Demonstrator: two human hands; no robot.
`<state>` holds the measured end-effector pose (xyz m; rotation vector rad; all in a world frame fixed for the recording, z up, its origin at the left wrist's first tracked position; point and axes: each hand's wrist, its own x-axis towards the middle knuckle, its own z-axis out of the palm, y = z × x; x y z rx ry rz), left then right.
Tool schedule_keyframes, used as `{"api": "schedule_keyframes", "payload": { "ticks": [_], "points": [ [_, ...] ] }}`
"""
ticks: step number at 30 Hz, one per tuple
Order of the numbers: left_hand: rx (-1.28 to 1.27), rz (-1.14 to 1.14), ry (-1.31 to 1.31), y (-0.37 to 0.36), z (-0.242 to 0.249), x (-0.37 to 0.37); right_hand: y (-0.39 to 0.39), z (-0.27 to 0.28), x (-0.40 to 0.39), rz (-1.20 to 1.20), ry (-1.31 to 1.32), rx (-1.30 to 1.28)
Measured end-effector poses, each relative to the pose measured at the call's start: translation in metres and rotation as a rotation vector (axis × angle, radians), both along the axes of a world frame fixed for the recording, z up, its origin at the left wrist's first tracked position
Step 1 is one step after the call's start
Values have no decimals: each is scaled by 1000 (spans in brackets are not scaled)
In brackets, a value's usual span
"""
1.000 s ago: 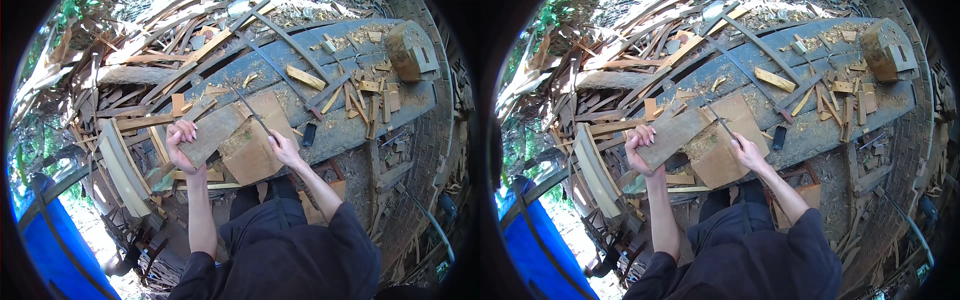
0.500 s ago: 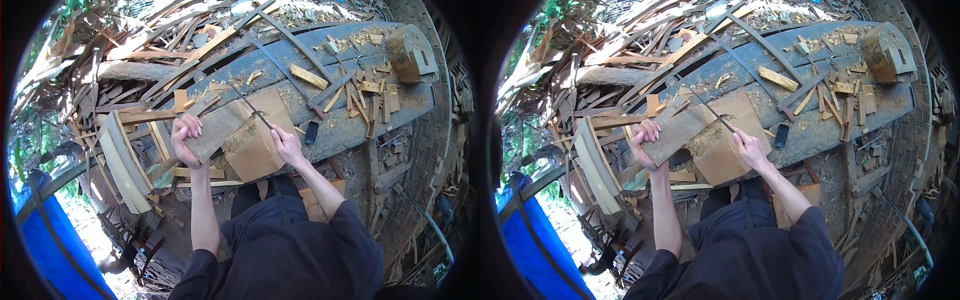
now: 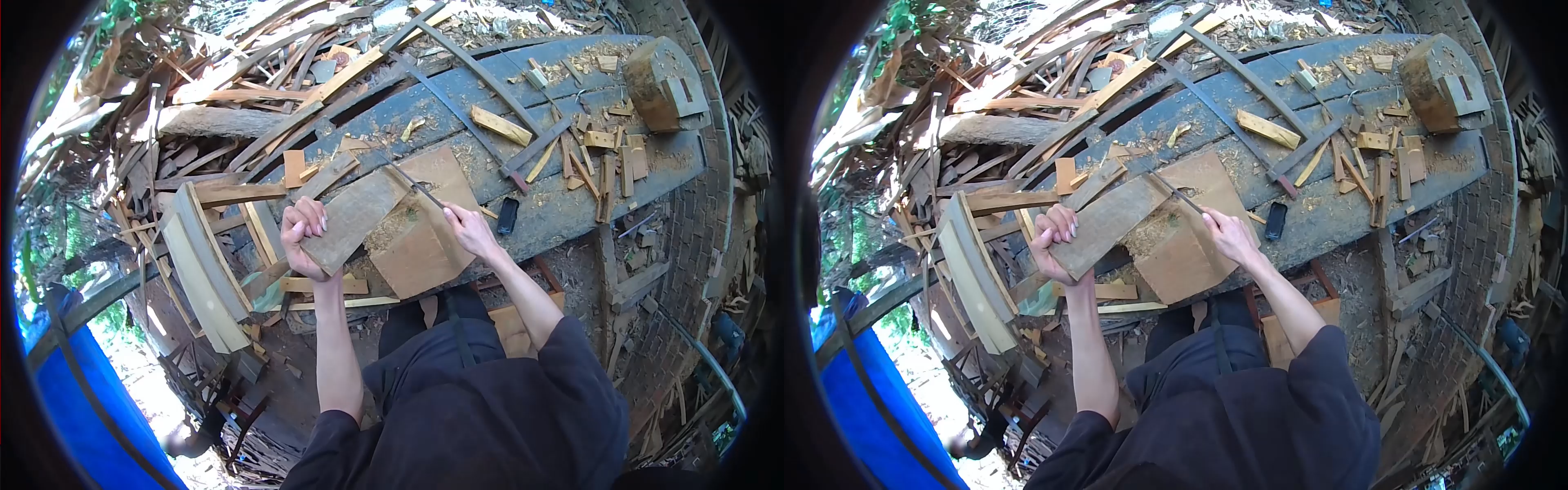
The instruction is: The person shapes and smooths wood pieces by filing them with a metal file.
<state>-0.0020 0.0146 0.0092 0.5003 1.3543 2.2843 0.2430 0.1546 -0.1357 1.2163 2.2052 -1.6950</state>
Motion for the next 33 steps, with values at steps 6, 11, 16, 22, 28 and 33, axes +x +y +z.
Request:
{"api": "schedule_keyframes", "payload": {
  "ticks": [6, 11, 16, 22, 28, 33],
  "points": [
    [-19, 13, 16, -7, 0, 5, -14, 31, 1, -74, 169, 88],
    [5, 26, 16, -8, -2, 7, 1, 13, 5, 42, 3, 52],
    [-13, 26, 3, -9, -1, 8, -17, 18, 6, -35, 197, 107],
    [-24, 29, 8, -9, 1, 12, 5, 45, -1, 35, 67, 47],
    [-16, 32, 24, -1, 1, 12, -5, -15, 3, -9, 27, 109],
    [-6, 21, 34, 0, -3, 9, 6, 47, -3, 18, 108, 121]
  ]
}}
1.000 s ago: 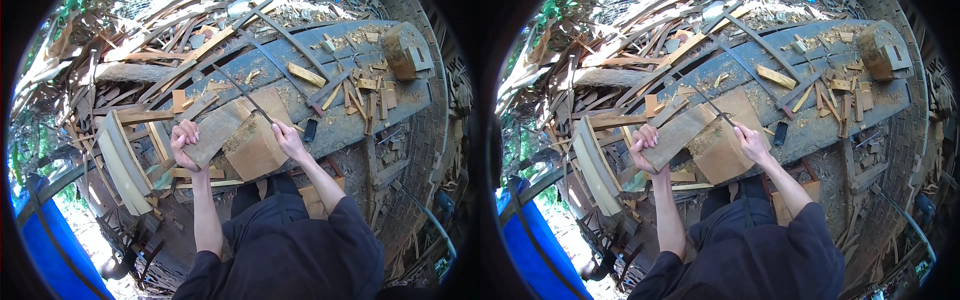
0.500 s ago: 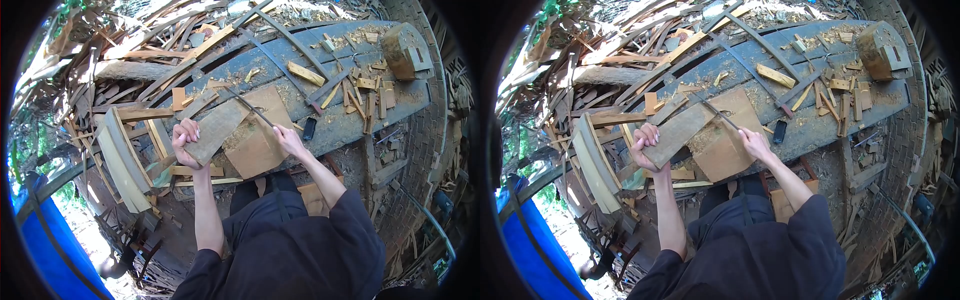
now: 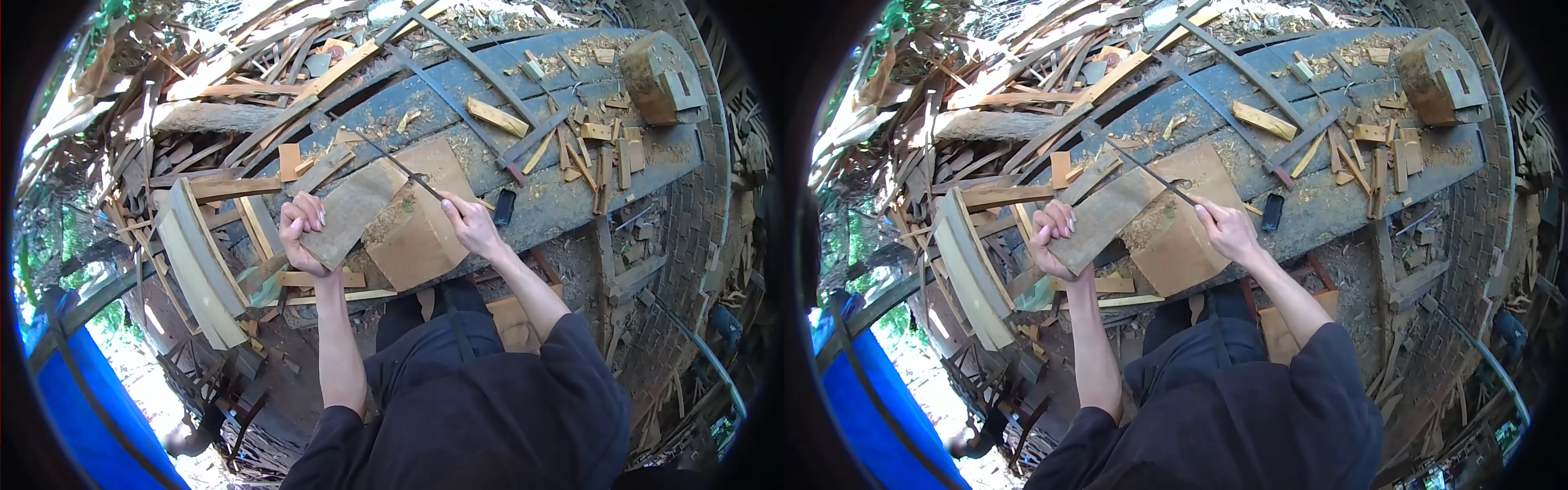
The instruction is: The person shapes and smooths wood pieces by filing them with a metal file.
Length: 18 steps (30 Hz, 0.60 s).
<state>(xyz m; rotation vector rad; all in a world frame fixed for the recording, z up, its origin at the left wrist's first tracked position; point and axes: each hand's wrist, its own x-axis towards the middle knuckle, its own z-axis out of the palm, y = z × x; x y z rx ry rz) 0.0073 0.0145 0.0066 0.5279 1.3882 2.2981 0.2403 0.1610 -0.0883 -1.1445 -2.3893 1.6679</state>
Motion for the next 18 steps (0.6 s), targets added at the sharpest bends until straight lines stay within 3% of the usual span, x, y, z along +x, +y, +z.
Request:
{"api": "schedule_keyframes", "payload": {
  "ticks": [2, 5, 8, 9, 12, 14, 16, 18],
  "points": [
    [-12, -7, -1, -1, 2, 1, -13, -1, 2, -92, 64, -74],
    [-8, -20, 14, -1, 0, 1, -10, -72, 11, 32, -74, 92],
    [-14, -20, 3, -1, 1, 5, 11, 11, -6, 8, -121, -4],
    [1, -21, -4, -1, 0, 4, 10, 20, -7, -54, -12, 10],
    [8, -13, -5, -1, 1, 3, -2, 1, -1, -69, -30, -54],
    [3, -8, -10, 3, 2, 6, 4, -43, 8, 8, -63, 16],
    [-11, 3, -7, 7, 4, 1, 12, -32, -2, 91, -90, 78],
    [-4, -7, -7, -1, 1, 3, 5, -3, 2, -27, -52, 24]
  ]
}}
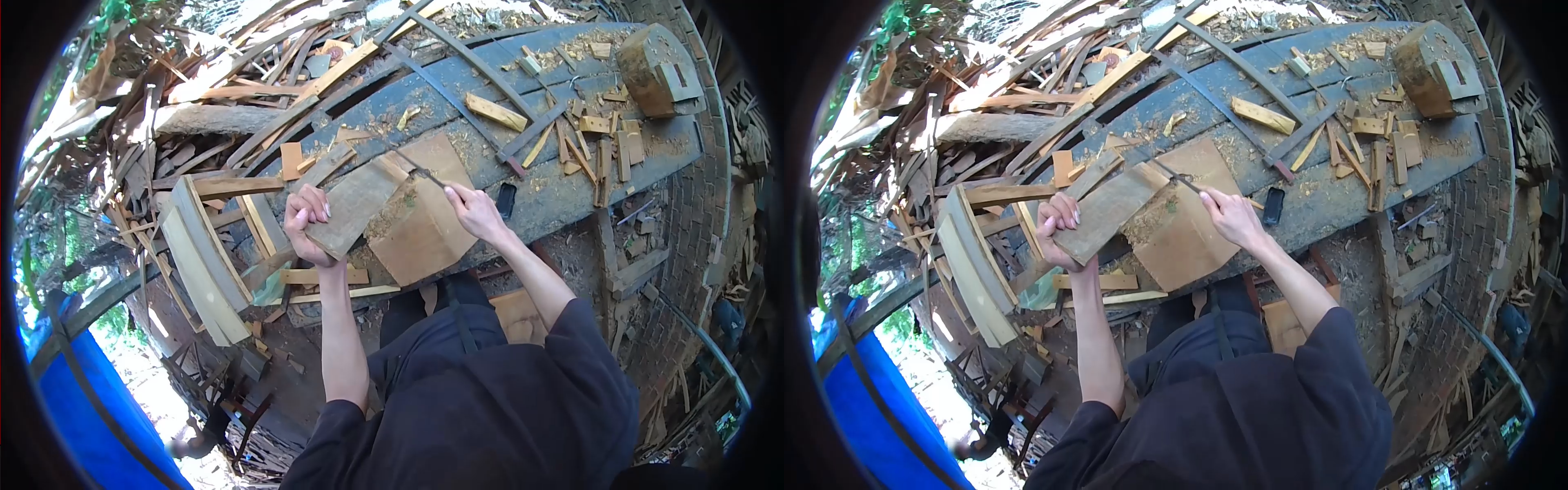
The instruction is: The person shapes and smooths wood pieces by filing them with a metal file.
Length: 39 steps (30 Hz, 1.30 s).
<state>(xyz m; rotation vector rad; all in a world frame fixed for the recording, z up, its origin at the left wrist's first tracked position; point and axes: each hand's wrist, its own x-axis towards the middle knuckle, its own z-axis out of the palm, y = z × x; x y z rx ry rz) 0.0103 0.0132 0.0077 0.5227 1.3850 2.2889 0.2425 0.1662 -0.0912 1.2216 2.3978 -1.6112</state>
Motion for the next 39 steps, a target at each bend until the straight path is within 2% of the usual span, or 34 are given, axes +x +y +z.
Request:
{"api": "schedule_keyframes", "payload": {
  "ticks": [1, 4, 5, 8, 10, 12, 14, 16, 17, 21, 24, 25, 26, 27, 29, 31, 32, 35, 38, 39],
  "points": [
    [17, 9, -15, -1, -2, -2, -4, 17, -2, -67, 82, -3],
    [13, 6, -2, -2, -3, 1, -21, 2, 3, -84, 189, 4],
    [16, 2, -5, -3, -2, 3, -20, -16, 6, 42, -50, -6],
    [17, 13, 0, 2, -1, -2, -11, -57, 15, 77, -34, 78],
    [2, 8, 0, -1, -1, 2, -14, -8, 12, 80, -80, -13],
    [17, 13, -20, 1, -5, -1, -13, 19, 4, -60, 106, -118],
    [21, 1, -16, -2, -2, 1, -28, -1, 9, -77, 176, -127],
    [24, 11, -24, 0, -2, 3, -26, -45, 15, 57, -40, -28],
    [14, 30, -28, -2, -2, 2, -22, -61, 14, 31, 20, 12],
    [47, -55, -24, -14, -7, -1, -15, -21, 6, -55, 61, -12],
    [-86, 60, -133, -10, 21, 14, -16, -11, 4, -46, 58, -26],
    [-194, 144, -246, -4, 36, 20, -17, -13, 3, -46, 57, -26],
    [-302, 227, -357, -2, 45, 23, -17, -18, 1, -1, -39, -2],
    [-249, 200, -438, -8, 47, 19, -17, -24, -1, 45, -135, 22],
    [-282, 226, -447, -5, 54, 22, -15, -56, 2, 56, -173, 48],
    [-317, 260, -456, -1, 54, 20, -8, -56, 0, 59, -196, 114],
    [-384, 277, -367, -1, 50, 20, -8, -56, 0, 65, -195, 109],
    [-488, 295, -263, 0, 47, 23, -1, -10, -7, 37, -137, 76],
    [-521, 317, -219, -1, 42, 23, -22, -34, -1, -25, -43, 46],
    [-516, 329, -192, -1, 41, 24, -26, -43, 0, 21, -153, 0]
  ]
}}
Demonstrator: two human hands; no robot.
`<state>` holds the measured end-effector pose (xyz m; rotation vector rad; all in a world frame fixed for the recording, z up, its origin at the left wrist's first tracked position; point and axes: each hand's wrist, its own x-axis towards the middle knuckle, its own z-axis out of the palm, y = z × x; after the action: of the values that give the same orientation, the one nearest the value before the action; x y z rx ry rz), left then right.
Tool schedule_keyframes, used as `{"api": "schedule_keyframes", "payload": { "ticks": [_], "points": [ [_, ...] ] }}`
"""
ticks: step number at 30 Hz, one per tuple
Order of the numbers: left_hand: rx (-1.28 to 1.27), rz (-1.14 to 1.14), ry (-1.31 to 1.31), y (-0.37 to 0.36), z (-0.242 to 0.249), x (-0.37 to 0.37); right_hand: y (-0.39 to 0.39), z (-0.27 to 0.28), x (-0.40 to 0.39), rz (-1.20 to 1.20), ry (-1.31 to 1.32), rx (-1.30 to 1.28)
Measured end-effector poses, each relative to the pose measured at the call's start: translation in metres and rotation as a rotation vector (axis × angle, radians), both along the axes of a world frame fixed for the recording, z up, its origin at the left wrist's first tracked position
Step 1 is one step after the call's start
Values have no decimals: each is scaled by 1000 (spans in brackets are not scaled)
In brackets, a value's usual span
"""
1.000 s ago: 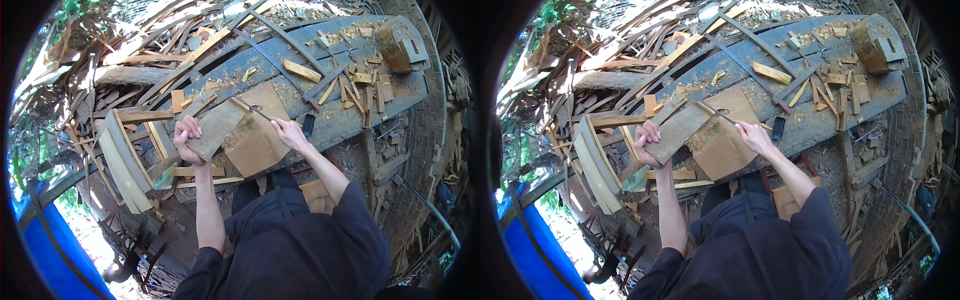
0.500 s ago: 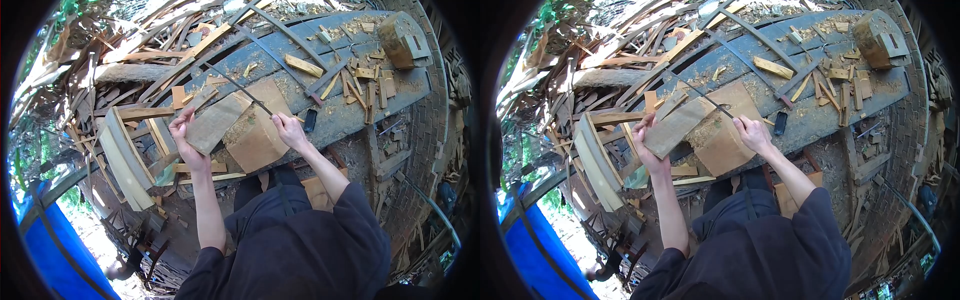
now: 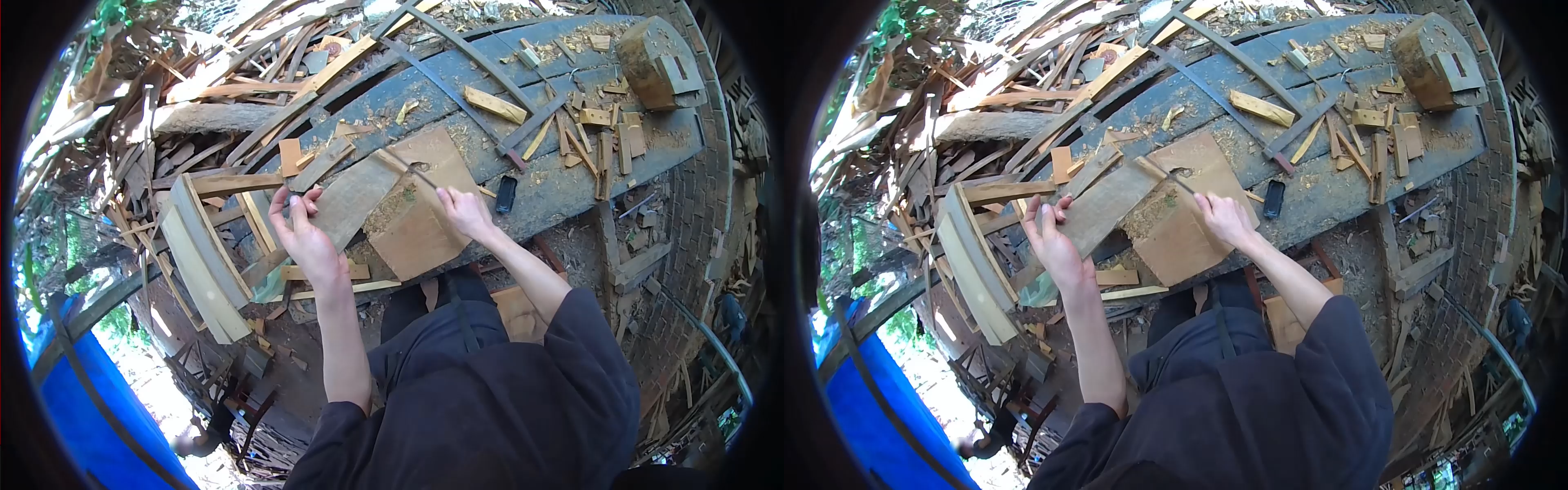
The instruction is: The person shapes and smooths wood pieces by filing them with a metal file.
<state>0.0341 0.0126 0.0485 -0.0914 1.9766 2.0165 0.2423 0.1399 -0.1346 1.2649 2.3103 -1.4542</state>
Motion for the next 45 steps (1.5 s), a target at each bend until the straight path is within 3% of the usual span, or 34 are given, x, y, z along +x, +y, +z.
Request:
{"api": "schedule_keyframes", "payload": {
  "ticks": [3, 5, 7, 9, 11, 13, 16, 20, 22, 26, 28, 32, 36, 40, 41, 45],
  "points": [
    [8, 22, 5, -1, -4, 2, 10, -13, 1, 43, -63, 54],
    [0, 27, -4, -5, -1, 2, 12, 18, -2, 54, -81, 20],
    [23, -18, 20, -6, -4, -3, 10, 36, -5, -73, 115, 0],
    [23, -23, 15, -6, -1, -2, -7, 17, -2, -117, 177, -4],
    [49, -33, 22, -2, -2, -2, -14, -22, 1, 15, -16, 99],
    [78, -63, 26, -7, -7, -7, 4, -10, -9, 1, -70, 28],
    [45, -53, 24, -10, -6, -10, 19, 38, -15, -49, 69, 39],
    [52, -33, 0, -9, -3, -7, -2, 17, -12, -116, 259, 33],
    [64, -43, 31, -8, -6, -7, 0, -5, -15, 70, -113, 77],
    [36, -60, 19, -12, -10, -11, 9, 33, -23, 52, -62, 59],
    [47, -73, 33, -7, -7, -12, 9, 53, -27, -42, 120, -31],
    [11, -80, 39, -3, -2, -10, 3, -30, -11, 58, -65, 48],
    [73, -116, 49, -7, -6, -7, 19, 36, -20, 44, -1, 34],
    [29, -123, 60, 4, 4, -3, -2, 18, -12, -50, 127, 23],
    [38, -131, 66, 4, 1, -3, 0, -10, -8, 10, 39, 61],
    [64, -126, 53, -9, -7, -18, 8, 8, -8, 43, -54, 80]
  ]
}}
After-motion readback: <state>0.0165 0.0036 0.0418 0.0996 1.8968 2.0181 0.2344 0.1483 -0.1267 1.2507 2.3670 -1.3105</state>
